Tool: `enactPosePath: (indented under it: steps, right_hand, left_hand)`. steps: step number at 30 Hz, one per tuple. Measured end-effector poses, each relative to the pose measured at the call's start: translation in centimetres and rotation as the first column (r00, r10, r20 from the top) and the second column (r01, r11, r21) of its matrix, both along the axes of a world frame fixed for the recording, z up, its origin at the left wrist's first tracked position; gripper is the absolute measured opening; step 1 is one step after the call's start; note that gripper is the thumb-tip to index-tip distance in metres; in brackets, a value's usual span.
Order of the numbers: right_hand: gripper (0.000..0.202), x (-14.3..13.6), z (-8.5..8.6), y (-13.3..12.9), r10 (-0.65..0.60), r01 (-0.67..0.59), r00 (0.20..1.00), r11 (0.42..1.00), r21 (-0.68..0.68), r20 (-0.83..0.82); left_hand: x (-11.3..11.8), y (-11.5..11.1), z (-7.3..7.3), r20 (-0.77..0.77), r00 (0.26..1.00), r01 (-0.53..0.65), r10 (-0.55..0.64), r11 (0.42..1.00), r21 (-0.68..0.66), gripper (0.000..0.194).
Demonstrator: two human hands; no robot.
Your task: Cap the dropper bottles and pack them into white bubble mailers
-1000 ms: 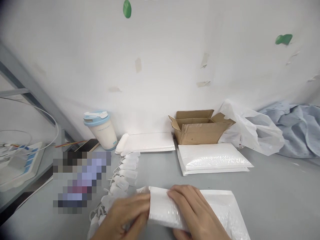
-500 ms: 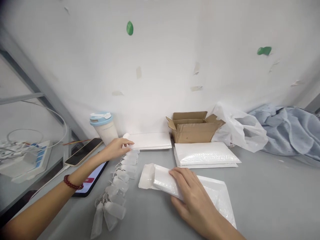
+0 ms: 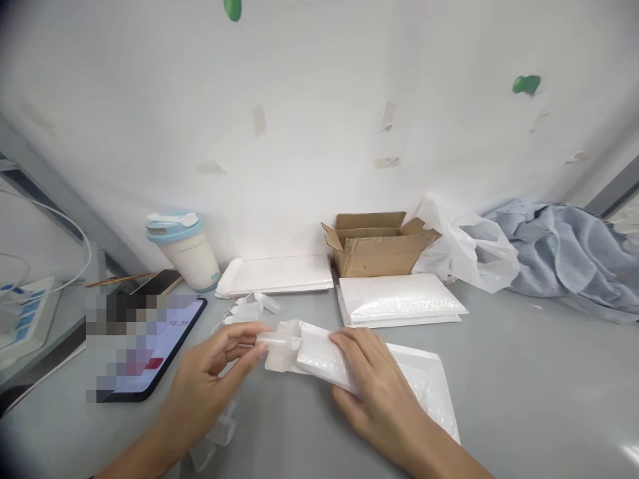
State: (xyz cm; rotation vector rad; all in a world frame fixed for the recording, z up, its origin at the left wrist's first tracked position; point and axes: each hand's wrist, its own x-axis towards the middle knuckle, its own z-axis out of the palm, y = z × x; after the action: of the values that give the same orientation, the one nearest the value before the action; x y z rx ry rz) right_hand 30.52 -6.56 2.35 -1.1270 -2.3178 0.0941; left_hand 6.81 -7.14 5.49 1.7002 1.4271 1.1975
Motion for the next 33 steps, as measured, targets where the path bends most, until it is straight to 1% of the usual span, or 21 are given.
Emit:
enactPosePath:
  steps: [1,3,9,11,15,17,22,25,27,29,31,33]
  right_hand:
    - [0.049,0.0,0.0,-0.1,0.003,-0.003,1.000,1.000,-0.006,-0.002]
    - [0.048,-0.1,0.1,-0.1,0.005,-0.005,1.000,1.000,-0.019,-0.010]
    - [0.046,0.2,0.3,-0.3,0.007,-0.007,0.999,1.000,-0.003,-0.040]
    - [0.046,0.2,0.3,-0.4,0.016,-0.016,0.999,1.000,0.004,-0.036]
    - [0.046,0.1,0.4,-0.5,0.017,-0.016,0.999,1.000,0.016,-0.037]
    - [0.045,-0.1,0.4,-0.5,0.017,-0.016,0.999,1.000,0.021,-0.047]
    - [0.045,-1.0,0.4,-1.0,0.088,-0.086,0.994,0.996,0.040,-0.058]
    - [0.045,-1.2,0.4,-1.1,0.122,-0.120,0.991,0.992,0.043,-0.053]
    - [0.046,-1.0,0.6,-1.1,0.130,-0.129,0.990,0.991,0.033,-0.056]
    - [0.047,-0.5,1.0,-0.9,0.141,-0.139,0.988,0.990,0.030,-0.061]
    - [0.049,0.2,1.6,-0.6,0.164,-0.162,0.983,0.986,0.037,-0.076]
    - [0.050,0.9,2.3,-0.3,0.202,-0.200,0.973,0.979,0.030,-0.112]
  left_hand:
    - [0.0,-0.2,-0.4,-0.002,1.000,0.022,-0.022,1.000,0.000,0.015]
    - [-0.3,-0.4,-0.5,-0.018,0.999,0.042,-0.041,0.998,0.041,0.013]
    - [-1.8,-0.1,0.7,-0.129,0.991,0.000,0.032,0.971,0.239,0.011]
    - [-1.8,0.0,0.6,-0.155,0.988,0.021,0.026,0.956,0.293,0.012]
    - [-1.3,-0.3,0.2,-0.200,0.980,0.100,-0.017,0.905,0.413,0.017]
    - [-1.0,-0.4,-0.1,-0.220,0.974,0.140,-0.048,0.893,0.428,0.019]
    - [-0.1,-0.7,-1.1,-0.228,0.960,0.238,-0.162,0.902,0.360,0.019]
    - [0.2,-1.0,-1.2,-0.215,0.954,0.278,-0.209,0.887,0.370,0.021]
    - [0.2,-1.2,-0.9,-0.191,0.968,0.229,-0.162,0.882,0.412,0.021]
    - [-0.1,-1.3,-0.4,-0.150,0.986,0.134,-0.076,0.895,0.426,0.018]
    - [-0.4,-1.4,-0.1,-0.108,0.994,0.046,-0.004,0.917,0.395,0.014]
    - [-0.7,-1.4,0.1,-0.078,0.997,0.004,0.025,0.936,0.351,0.013]
